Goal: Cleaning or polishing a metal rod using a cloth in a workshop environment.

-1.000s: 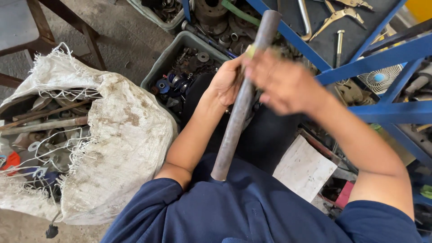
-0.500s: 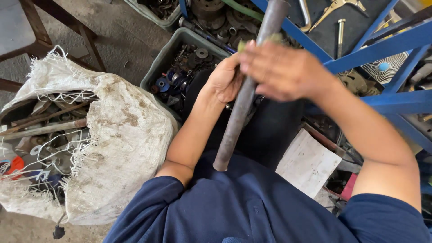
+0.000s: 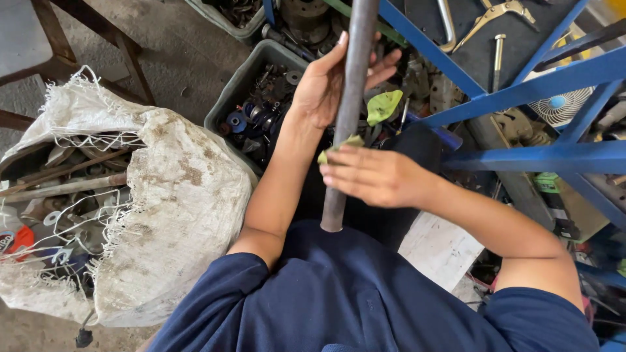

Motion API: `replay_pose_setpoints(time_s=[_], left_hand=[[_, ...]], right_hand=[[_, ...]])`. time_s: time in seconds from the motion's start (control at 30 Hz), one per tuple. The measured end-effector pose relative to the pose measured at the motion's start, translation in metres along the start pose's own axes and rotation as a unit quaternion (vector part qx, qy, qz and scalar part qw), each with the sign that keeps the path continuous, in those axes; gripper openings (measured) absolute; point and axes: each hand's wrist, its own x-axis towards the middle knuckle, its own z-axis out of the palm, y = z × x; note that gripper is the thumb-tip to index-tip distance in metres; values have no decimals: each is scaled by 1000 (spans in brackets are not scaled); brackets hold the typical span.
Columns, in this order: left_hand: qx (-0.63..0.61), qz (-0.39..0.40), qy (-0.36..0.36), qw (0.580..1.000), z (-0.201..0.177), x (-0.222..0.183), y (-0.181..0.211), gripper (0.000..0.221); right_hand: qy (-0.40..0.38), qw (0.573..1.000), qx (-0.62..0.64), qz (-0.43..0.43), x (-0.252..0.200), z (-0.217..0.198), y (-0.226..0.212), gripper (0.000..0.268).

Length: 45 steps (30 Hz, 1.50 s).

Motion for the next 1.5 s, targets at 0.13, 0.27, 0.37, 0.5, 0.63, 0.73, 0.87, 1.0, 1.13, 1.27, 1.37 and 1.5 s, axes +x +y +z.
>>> replay_pose_setpoints(time_s=[0.13, 0.27, 0.37, 0.5, 0.63, 0.73, 0.87, 1.0, 1.13, 1.27, 1.37, 1.5], left_hand=[[10, 70, -1, 998, -10, 4, 8, 52], [-20, 115, 28, 993, -35, 13, 24, 51], [-34, 169, 46, 984, -51, 16, 35, 50], [-50, 292, 60, 953, -74, 17, 41, 48], [-45, 382, 101, 917, -67, 10, 34, 47], [-7, 422, 135, 896, -57, 8, 18, 47], [28, 451, 138, 882, -50, 9, 9, 45], [38, 455, 108, 883, -51, 9, -1, 43], [1, 398, 7, 918, -36, -11, -8, 48], [-56, 295, -47, 953, -36, -27, -20, 59], [-154, 174, -36, 972, -56, -31, -29, 78], [-114, -6, -54, 992, -52, -37, -38, 108]], right_hand=[[-4, 998, 53, -46, -2, -2, -15, 37], [11, 995, 100, -14, -13, -4, -23, 36], [26, 990, 133, 25, -23, -7, -26, 40], [147, 958, 159, 188, -51, 3, -22, 33], [421, 775, 238, 406, -97, 45, -10, 29], [570, 578, 391, 433, -129, 78, 11, 28], [594, 470, 483, 440, -100, 75, 13, 40], [544, 456, 533, 459, -102, 85, 25, 43], [570, 545, 427, 442, -121, 57, 60, 32], [589, 612, 378, 369, -134, -5, 101, 35], [601, 664, 318, 311, -167, -29, 152, 41], [566, 690, 339, 297, -218, -39, 224, 20]])
